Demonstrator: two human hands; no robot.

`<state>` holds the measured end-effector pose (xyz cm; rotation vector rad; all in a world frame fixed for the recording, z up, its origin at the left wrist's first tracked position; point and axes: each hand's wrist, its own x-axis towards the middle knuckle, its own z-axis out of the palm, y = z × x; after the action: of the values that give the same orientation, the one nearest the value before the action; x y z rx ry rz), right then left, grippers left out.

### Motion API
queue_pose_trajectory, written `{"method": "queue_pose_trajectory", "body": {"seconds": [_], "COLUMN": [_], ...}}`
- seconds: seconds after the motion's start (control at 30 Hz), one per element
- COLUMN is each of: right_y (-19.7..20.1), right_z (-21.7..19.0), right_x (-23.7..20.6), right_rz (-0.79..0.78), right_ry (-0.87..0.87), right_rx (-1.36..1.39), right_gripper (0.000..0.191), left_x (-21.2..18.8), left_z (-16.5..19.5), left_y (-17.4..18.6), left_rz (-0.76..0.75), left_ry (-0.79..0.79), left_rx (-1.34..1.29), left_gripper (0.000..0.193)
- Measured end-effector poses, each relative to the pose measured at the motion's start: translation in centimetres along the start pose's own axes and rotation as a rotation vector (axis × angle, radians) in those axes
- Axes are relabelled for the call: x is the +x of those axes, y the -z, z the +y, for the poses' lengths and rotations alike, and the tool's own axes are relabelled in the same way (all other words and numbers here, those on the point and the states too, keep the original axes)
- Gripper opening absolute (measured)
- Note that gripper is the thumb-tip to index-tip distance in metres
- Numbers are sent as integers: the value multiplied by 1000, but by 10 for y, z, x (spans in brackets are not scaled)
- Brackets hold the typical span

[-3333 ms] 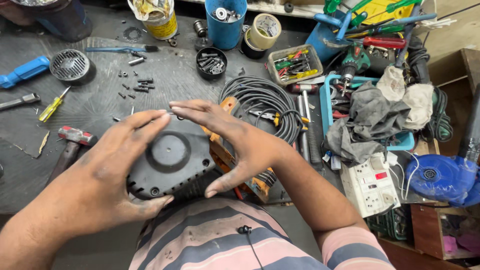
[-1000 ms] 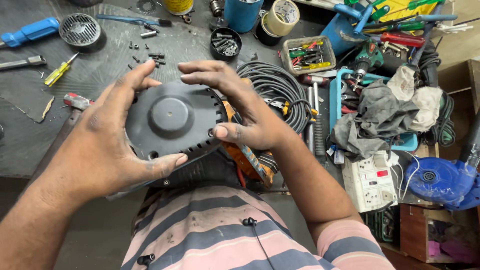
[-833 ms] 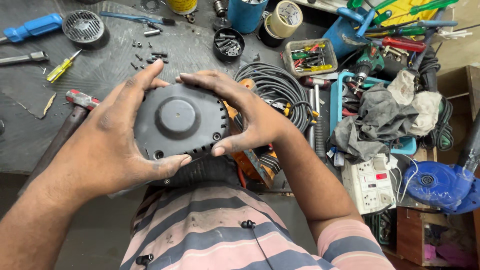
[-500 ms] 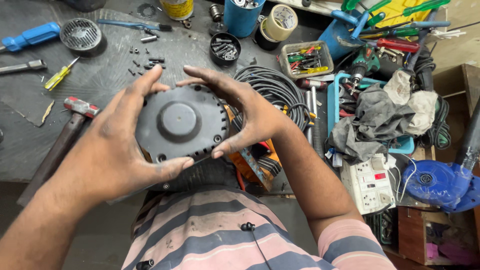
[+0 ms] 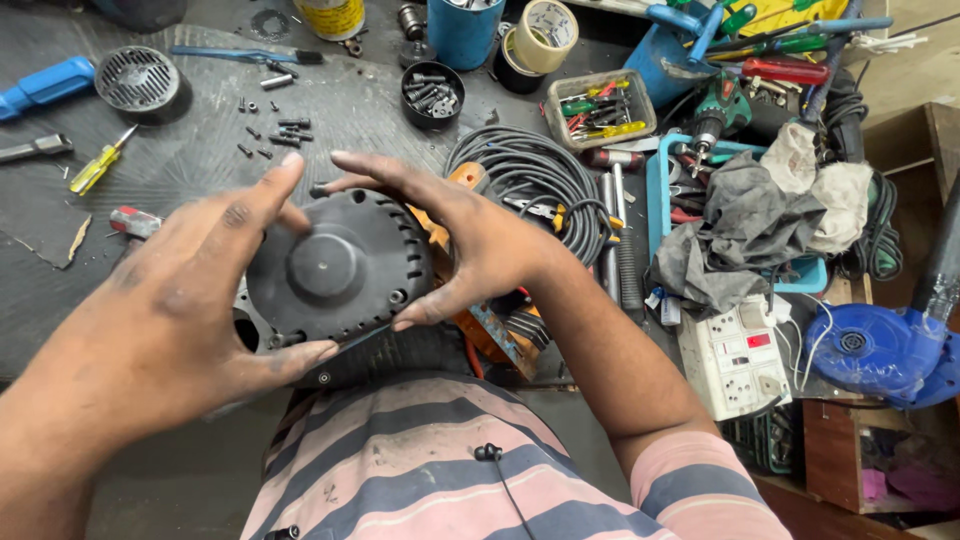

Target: The person retrieves a black plastic fan cover from a shelf, carries it to the workbench, and aligns it onto the housing of a power tool. They insert screws by hand, tighten them with a hex key and a screwdriver, adjust the cover, and finally lift the assembled tool from the bench.

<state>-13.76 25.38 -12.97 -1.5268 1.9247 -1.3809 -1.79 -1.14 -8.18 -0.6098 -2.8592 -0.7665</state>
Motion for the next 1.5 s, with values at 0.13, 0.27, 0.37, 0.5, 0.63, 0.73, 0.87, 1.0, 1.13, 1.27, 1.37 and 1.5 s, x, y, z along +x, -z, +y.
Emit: {"method": "queue_pose_trajectory", "body": {"seconds": [0.13,0.27,0.37,0.5,0.63,0.73,0.87,1.0,1.13,1.27,1.37,1.5], "right_y": [1,-4,-27,-65,-70,-67,-59,-33,-18,-15,-15,-16], "right_z": [-18,-46,-70,-85,-85,-88,-85,-60,-31,-6,7,24], "right_x": [-3,3,10,20,23,13,-2,-14,-16,-3,7,23], "right_rz": [167,487,758,925,763,598,414,470,619,315,118,125], "right_ry": [51,110,88,3,66,70,-43,-75,-62,-40,-86,-215], "right_rx": [125,131,-92,-671,-712,-353,57,151,229,307,256,224], "right_gripper": [119,114,115,115,91,71,58,42,59,89,109,110], "left_x": [7,0,-2,-3,1,7,15,12,4,9,13,14], "left_z": [13,54,74,65,33,17,2,-17,-33,-43,-44,-45], "left_y": [25,34,28,23,20,12,8,13,8,-7,-14,-11], "left_rz": [182,448,419,294,238,243,306,116,1,-26,-66,-131], "left_ry": [-84,14,203,299,414,431,342,256,44,85,190,278], "left_rx": [-102,-7,-108,-644,-671,-343,-36,-104,-179,-203,-207,-212], "left_gripper": [120,74,59,100,126,136,127,120,124,128,136,127]}}
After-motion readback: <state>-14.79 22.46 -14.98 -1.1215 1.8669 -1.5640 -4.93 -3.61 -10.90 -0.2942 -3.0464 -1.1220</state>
